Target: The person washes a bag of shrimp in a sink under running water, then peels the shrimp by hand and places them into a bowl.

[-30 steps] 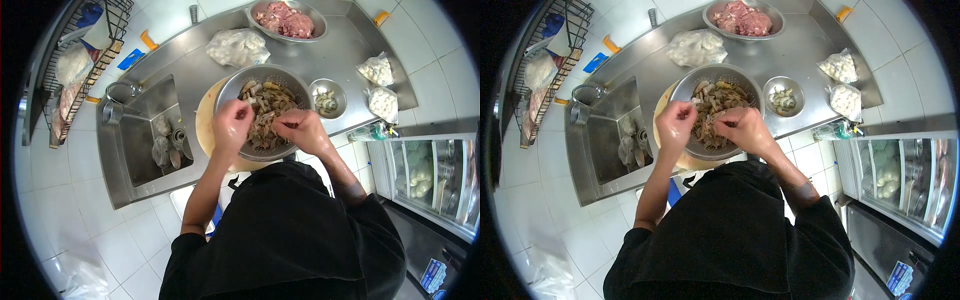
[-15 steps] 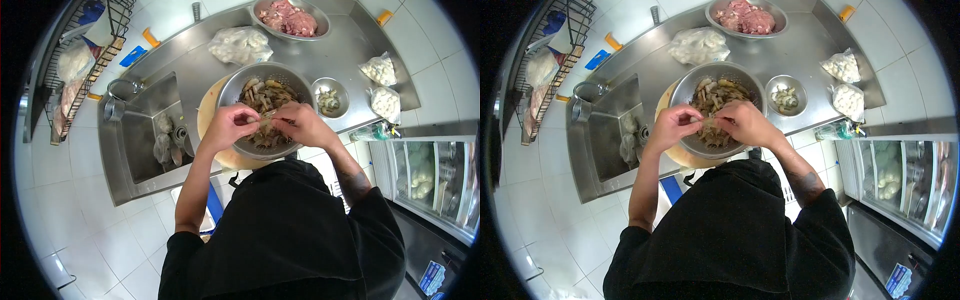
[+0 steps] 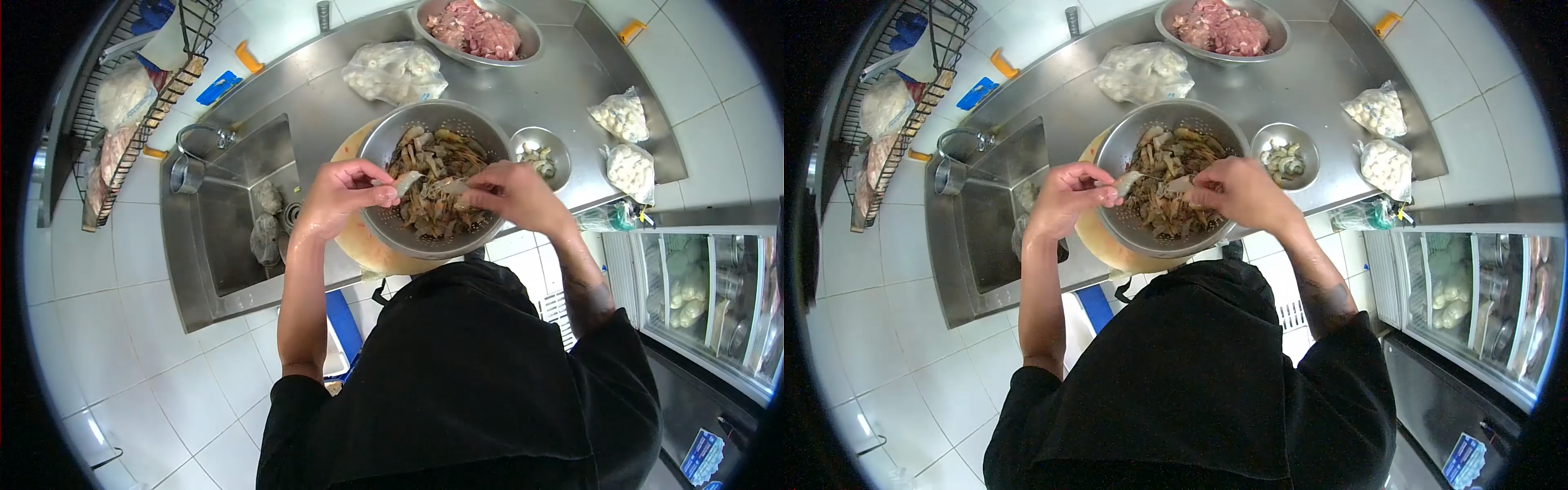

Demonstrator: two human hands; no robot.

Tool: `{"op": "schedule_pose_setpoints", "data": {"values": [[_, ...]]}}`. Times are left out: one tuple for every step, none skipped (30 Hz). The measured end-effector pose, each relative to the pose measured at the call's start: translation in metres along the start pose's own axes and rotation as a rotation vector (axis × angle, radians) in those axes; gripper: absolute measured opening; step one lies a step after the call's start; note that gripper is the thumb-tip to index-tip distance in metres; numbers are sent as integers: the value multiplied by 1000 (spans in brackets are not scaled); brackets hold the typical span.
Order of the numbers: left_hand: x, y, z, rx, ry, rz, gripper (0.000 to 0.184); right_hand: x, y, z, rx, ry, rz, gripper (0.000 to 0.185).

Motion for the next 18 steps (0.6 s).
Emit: {"op": "schedule_pose_setpoints", "data": {"values": [[-2,3,-3,-9,-21,14,10,-1,2,-7,1,74,37,22],[-3,2,-7,-12,-47,8,10,-4,1,-16,2,151,75,24],[-5,1,-13,-14,-74,-1,10,-8,-1,-24,6,228,115,27],[-7,-1,-18,-13,-97,-11,11,-11,-4,-31,-189,185,60,28],[-7,-3,-21,-3,-104,-10,11,-11,-8,-34,-377,84,-43,25],[-8,-6,-23,6,-110,-10,12,-12,-20,-32,-565,-18,-146,23],[-8,-8,-26,15,-117,-8,12,-11,-26,-33,-753,-122,-250,20],[-7,-10,-30,42,-115,-14,14,-14,-21,-40,-814,-118,-242,16],[-5,-12,-33,69,-114,-20,15,-15,-21,-39,-808,-129,-264,16],[-3,-13,-37,95,-113,-27,16,-16,-22,-37,-803,-139,-286,16],[-2,-10,-40,-157,-135,-175,18,-18,-22,-36,-796,-150,-306,16],[-1,-5,-44,-409,-155,-322,20,-18,-21,-36,-808,-143,-319,16],[1,1,-49,-662,-172,-469,22,-19,-21,-35,-819,-136,-332,16],[4,7,-56,-776,-158,-545,25,-19,-20,-35,-829,-131,-345,16],[5,8,-60,-789,-146,-562,25,-19,-21,-33,-803,-134,-339,15],[6,9,-63,-802,-133,-577,25,-19,-23,-30,-779,-139,-334,14],[7,10,-65,-816,-122,-590,25,-18,-25,-28,-757,-144,-329,14],[7,12,-66,-798,-127,-589,23,-18,-26,-26,-737,-143,-315,14]]}}
Point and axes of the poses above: each hand's wrist, its own x-axis away from the middle knuckle, its own z-axis out of the back of the hand, y = z × x, the point moved 2 cm from there along -x, towards the middle knuckle, and after that the axes turned 11 degrees about -z, right-handed, at the moved point
